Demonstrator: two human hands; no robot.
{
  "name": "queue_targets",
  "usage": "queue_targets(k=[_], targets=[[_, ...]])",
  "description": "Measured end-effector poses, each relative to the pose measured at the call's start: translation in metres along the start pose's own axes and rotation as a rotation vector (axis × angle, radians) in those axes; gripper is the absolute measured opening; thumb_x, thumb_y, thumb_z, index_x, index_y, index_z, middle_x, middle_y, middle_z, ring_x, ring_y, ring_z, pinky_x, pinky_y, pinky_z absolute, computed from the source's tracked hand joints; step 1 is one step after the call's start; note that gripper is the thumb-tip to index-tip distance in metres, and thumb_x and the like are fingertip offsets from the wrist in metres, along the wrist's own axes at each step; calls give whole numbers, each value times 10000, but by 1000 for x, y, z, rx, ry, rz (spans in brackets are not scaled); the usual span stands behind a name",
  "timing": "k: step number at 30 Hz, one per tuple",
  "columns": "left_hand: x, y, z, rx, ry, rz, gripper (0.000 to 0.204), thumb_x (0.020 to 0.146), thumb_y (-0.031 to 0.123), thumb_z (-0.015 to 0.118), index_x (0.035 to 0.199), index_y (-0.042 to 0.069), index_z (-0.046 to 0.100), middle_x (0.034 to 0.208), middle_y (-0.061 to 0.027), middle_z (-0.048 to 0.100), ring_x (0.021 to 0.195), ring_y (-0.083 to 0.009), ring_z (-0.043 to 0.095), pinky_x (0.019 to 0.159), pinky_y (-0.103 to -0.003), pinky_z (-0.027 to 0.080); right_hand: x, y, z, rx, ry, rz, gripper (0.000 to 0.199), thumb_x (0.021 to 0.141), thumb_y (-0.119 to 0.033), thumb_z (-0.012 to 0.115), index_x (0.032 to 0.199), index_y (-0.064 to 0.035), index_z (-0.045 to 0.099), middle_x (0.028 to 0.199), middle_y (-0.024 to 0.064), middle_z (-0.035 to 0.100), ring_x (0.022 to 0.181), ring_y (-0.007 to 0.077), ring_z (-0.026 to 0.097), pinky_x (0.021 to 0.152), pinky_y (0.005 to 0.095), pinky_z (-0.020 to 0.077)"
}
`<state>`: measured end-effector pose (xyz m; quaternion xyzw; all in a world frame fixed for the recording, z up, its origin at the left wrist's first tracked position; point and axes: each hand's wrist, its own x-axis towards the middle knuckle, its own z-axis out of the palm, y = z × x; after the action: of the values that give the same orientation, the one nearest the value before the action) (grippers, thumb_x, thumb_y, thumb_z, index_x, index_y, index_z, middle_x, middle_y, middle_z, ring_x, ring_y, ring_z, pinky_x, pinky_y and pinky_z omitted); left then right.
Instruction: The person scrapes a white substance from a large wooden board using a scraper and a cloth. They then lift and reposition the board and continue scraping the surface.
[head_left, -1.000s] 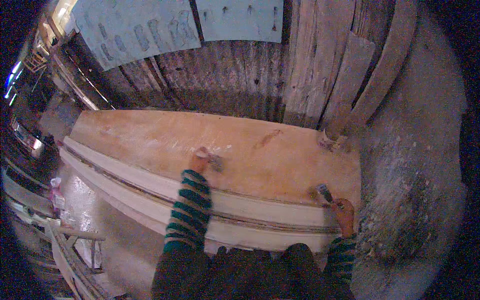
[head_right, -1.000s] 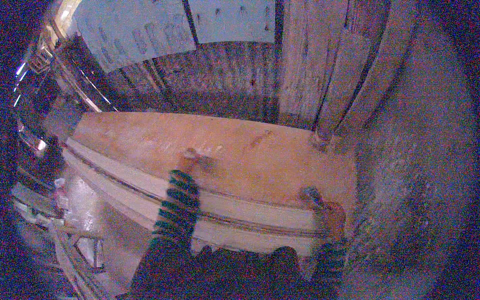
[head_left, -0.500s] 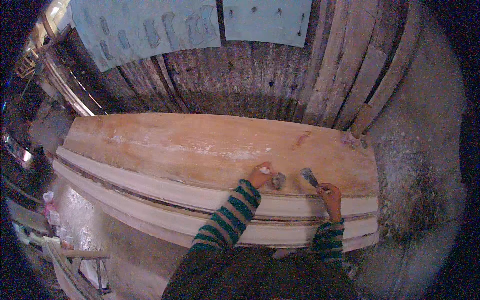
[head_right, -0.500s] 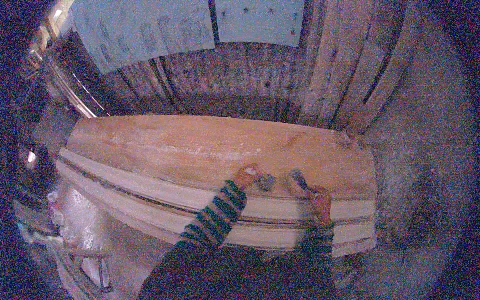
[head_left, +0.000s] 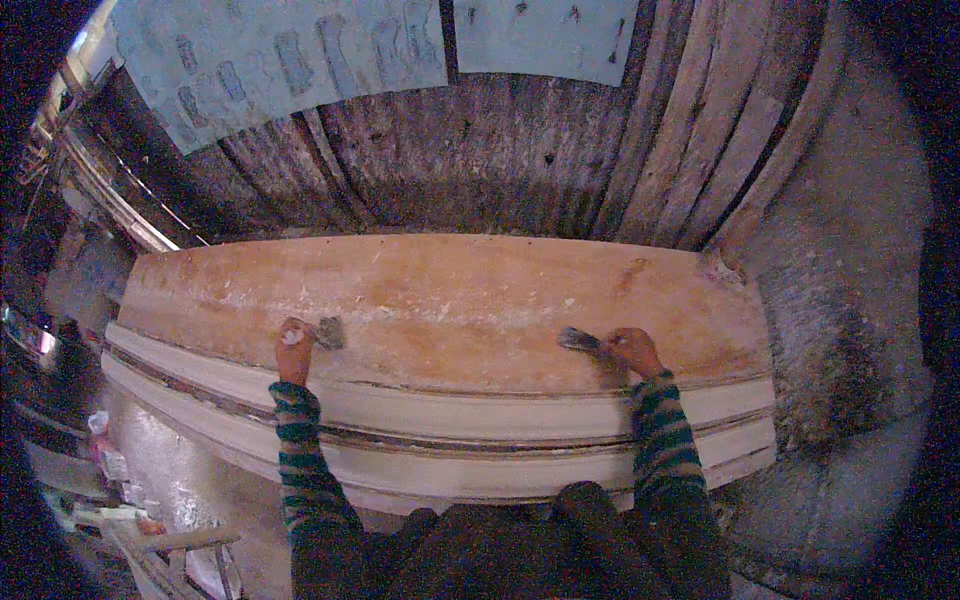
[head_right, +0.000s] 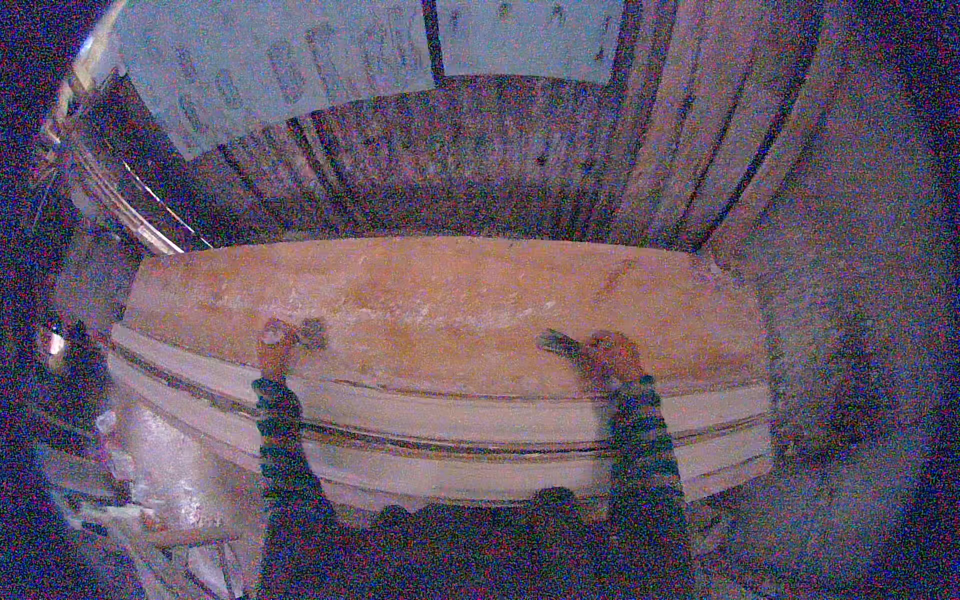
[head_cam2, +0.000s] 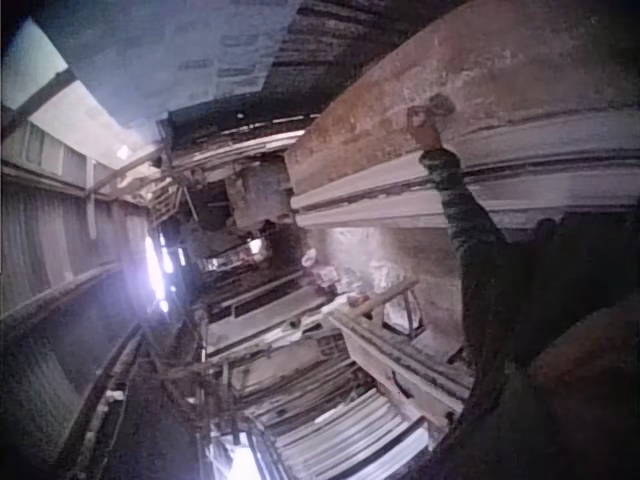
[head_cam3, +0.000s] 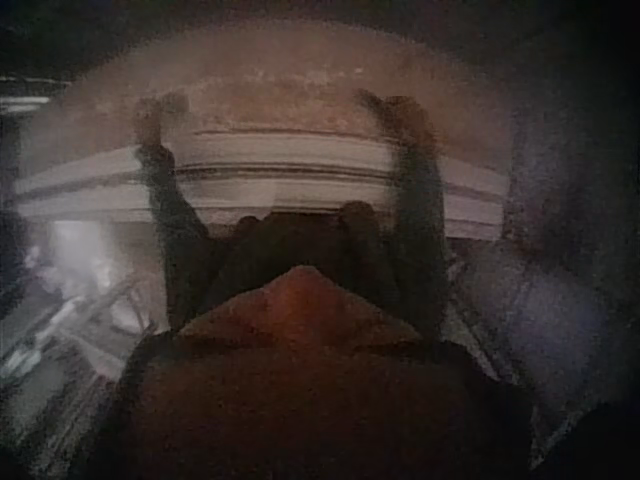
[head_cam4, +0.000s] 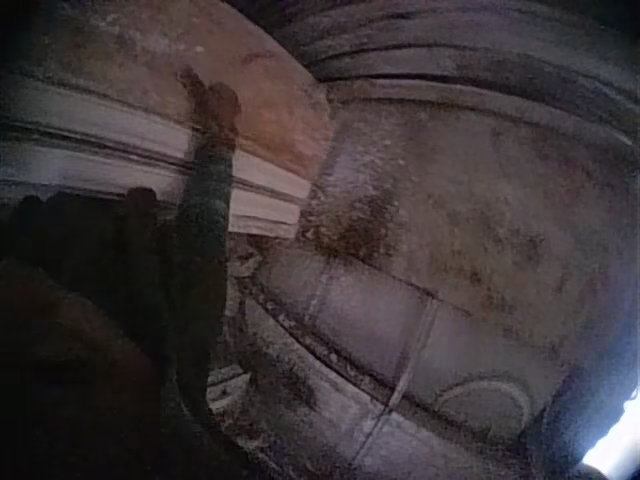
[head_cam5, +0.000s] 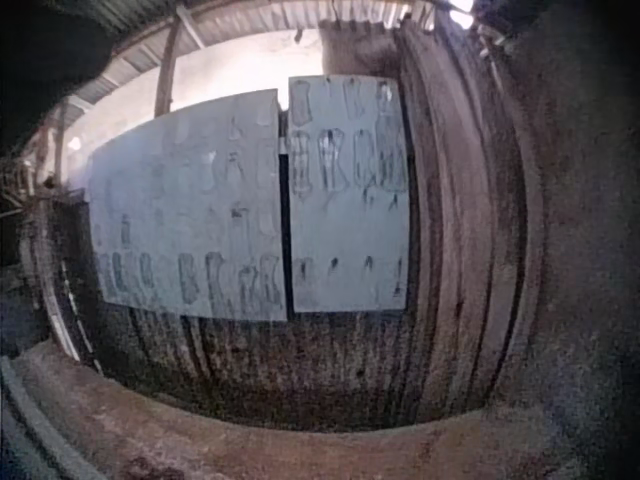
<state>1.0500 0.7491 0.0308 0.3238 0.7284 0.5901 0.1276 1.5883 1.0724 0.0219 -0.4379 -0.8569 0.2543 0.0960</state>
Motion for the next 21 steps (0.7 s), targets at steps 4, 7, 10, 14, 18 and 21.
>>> queue_targets(k=[4, 7, 10, 14, 18, 21], targets=[[-50, 58, 57, -113, -186, -144, 211, 800, -80, 613, 799, 90, 487, 810, -26, 576, 832, -128, 560, 728, -258, 478, 58, -116, 38, 81, -291, -43, 379, 731, -452, 685, 864, -100, 724, 793, 125, 684, 723, 284, 652, 708, 410, 514], [-81, 74, 121, -35, -433, 37, 132, 817, -1, 639, 892, 78, 564, 871, -36, 614, 858, -139, 573, 723, -269, 488, 97, -172, 116, 99, -127, -344, 360, 717, -436, 669, 849, -105, 718, 825, 147, 678, 749, 340, 644, 727, 439, 516], [-108, 78, 189, 151, -439, -103, 158, 828, 138, 693, 954, 75, 621, 950, -48, 644, 909, -182, 602, 825, -319, 491, 112, -207, 105, 99, -81, -256, 334, 713, -405, 672, 839, -98, 714, 861, 153, 676, 781, 359, 640, 726, 459, 509], [-126, 55, 291, -129, -435, -71, 192, 834, 163, 708, 969, 57, 620, 945, -63, 652, 853, -170, 614, 788, -294, 519, 86, -144, 18, 82, -65, -161, 333, 736, -397, 702, 862, -90, 716, 863, 141, 680, 797, 331, 649, 722, 419, 516], [-100, 1, 281, -357, -446, -343, 224, 828, 130, 708, 1012, 49, 609, 934, -70, 653, 834, -184, 617, 797, -310, 537, 23, 0, -48, 138, 31, 53, 318, 725, -340, 741, 850, -50, 708, 818, 107, 692, 764, 242, 662, 724, 354, 518], [-40, -10, 192, -251, -282, -434, 180, 829, 45, 680, 994, 50, 609, 897, -58, 647, 847, -170, 608, 790, -336, 542, -2, 68, -73, 106, 13, 72, 327, 720, -348, 736, 839, -46, 707, 795, 95, 688, 744, 224, 658, 710, 344, 514]])
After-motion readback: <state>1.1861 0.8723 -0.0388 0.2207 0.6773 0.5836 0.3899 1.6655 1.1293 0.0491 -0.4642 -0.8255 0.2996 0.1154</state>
